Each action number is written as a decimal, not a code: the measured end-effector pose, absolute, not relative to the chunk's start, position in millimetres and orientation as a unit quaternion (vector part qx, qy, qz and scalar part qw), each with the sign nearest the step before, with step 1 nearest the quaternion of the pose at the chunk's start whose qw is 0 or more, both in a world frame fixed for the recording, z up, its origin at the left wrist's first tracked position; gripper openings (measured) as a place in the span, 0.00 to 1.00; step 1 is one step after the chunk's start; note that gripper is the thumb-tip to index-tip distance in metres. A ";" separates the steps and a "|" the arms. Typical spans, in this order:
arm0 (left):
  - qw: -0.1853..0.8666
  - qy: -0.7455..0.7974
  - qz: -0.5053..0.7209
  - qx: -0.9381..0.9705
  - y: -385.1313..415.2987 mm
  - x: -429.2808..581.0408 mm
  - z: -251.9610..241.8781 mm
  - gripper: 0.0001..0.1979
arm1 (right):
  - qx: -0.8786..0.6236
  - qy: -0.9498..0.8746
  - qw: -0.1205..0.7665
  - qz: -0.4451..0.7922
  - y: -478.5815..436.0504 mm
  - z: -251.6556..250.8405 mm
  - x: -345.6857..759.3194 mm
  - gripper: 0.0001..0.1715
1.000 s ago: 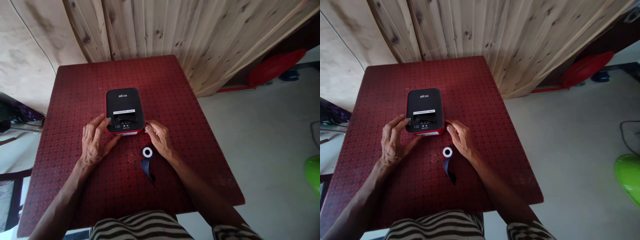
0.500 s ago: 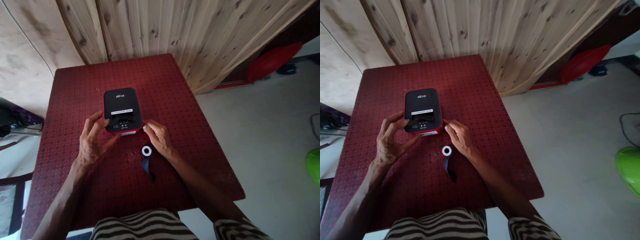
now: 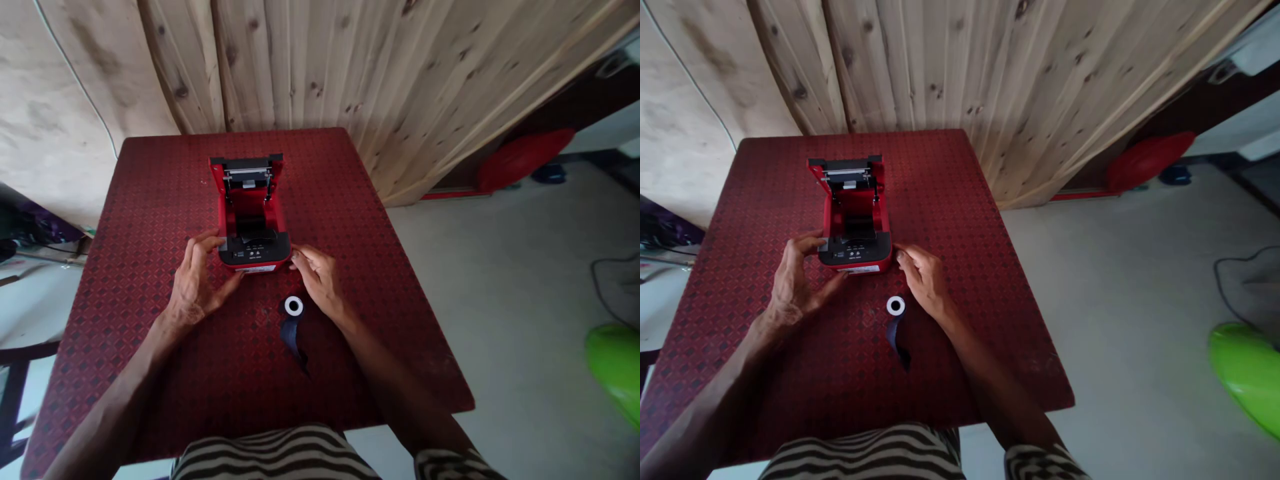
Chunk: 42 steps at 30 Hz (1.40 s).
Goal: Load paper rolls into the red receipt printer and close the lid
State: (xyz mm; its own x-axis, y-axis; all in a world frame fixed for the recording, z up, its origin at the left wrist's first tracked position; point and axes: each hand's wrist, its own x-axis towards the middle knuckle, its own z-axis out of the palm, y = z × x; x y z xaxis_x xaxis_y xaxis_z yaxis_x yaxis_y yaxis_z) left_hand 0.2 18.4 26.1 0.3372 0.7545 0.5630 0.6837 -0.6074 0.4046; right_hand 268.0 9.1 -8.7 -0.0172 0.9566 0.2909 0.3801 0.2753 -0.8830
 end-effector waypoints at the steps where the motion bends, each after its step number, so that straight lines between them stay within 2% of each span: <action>1: 0.051 0.442 0.372 0.815 17.5 0.1 24.0 0.32 | -0.533 -0.652 0.473 0.259 10.7 0.1 268.7 0.18; 4: 0.051 0.444 0.377 0.811 13.6 0.0 16.9 0.35 | -0.523 -0.708 0.468 0.082 23.6 36.4 264.1 0.14; 6: 0.042 0.445 0.381 0.809 10.7 -0.3 12.3 0.35 | -0.466 -0.772 0.431 0.034 40.4 59.1 253.1 0.13; 12: 0.035 0.445 0.380 0.810 4.8 -3.4 4.0 0.27 | -0.425 -0.894 0.129 0.051 104.4 77.5 209.0 0.09; 15: 0.023 0.446 0.381 0.810 4.0 -3.8 1.8 0.26 | -0.421 -0.905 0.044 0.041 122.1 74.4 196.7 0.09; 25: 0.031 0.448 0.385 0.807 4.7 -3.3 -0.2 0.25 | -0.411 -0.911 -0.011 0.036 126.5 89.2 188.5 0.11; 32: 0.017 0.443 0.392 0.806 4.1 -2.9 0.8 0.25 | -0.456 -0.886 0.077 0.031 101.1 98.9 197.5 0.10; 34: 0.013 0.444 0.391 0.806 4.2 -2.6 1.1 0.25 | -0.463 -0.872 0.155 0.041 91.3 102.3 208.4 0.09; 38: -0.003 0.444 0.396 0.804 5.1 -1.5 1.7 0.25 | -0.473 -0.786 0.379 0.118 67.2 103.2 249.9 0.11; 42: -0.018 0.441 0.400 0.803 6.9 -0.2 2.6 0.26 | -0.517 -0.652 0.492 0.256 41.6 72.4 299.9 0.17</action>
